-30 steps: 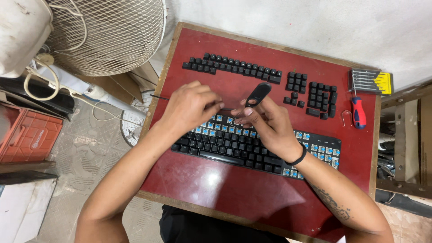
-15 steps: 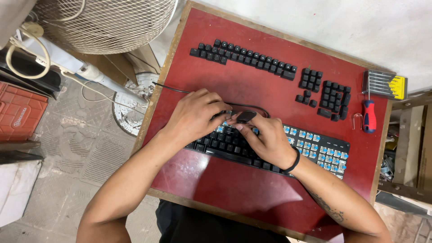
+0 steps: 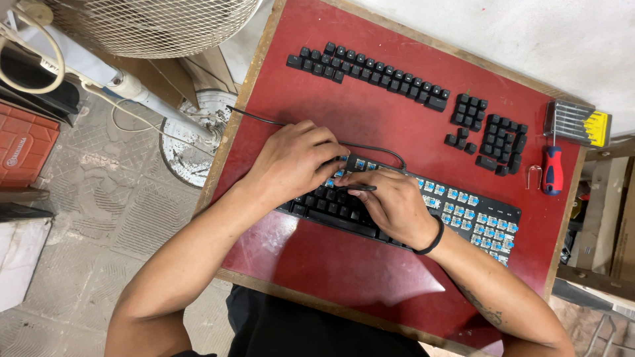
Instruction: The person uses a keycap puller to remove black keycaps from a mechanical keyboard with blue switches. The removed keycaps are placed in rows on the red table surface next to the keyboard.
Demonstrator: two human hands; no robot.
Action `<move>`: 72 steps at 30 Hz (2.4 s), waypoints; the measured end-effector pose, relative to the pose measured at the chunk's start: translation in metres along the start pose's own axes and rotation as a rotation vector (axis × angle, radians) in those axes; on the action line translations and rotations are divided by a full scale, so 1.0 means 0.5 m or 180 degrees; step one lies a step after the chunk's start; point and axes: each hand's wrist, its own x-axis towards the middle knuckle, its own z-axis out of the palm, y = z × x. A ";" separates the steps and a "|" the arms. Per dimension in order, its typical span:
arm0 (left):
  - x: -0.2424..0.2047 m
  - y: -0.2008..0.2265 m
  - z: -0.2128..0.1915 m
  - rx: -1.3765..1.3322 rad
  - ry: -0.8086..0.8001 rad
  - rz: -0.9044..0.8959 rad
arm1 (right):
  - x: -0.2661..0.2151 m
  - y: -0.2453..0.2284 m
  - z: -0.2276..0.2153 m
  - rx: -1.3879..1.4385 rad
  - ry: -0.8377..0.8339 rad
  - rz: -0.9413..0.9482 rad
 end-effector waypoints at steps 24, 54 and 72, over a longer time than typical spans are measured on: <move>0.020 0.031 -0.019 -0.0532 0.0599 0.0779 | -0.038 0.086 -0.011 0.2099 0.0750 0.1499; 0.103 -0.054 -0.084 0.0527 -0.0297 0.0240 | -0.024 0.081 -0.012 0.2233 0.1040 0.1629; 0.226 -0.136 -0.027 0.0328 -0.1163 -0.0721 | -0.012 0.064 -0.017 0.2269 0.1068 0.1634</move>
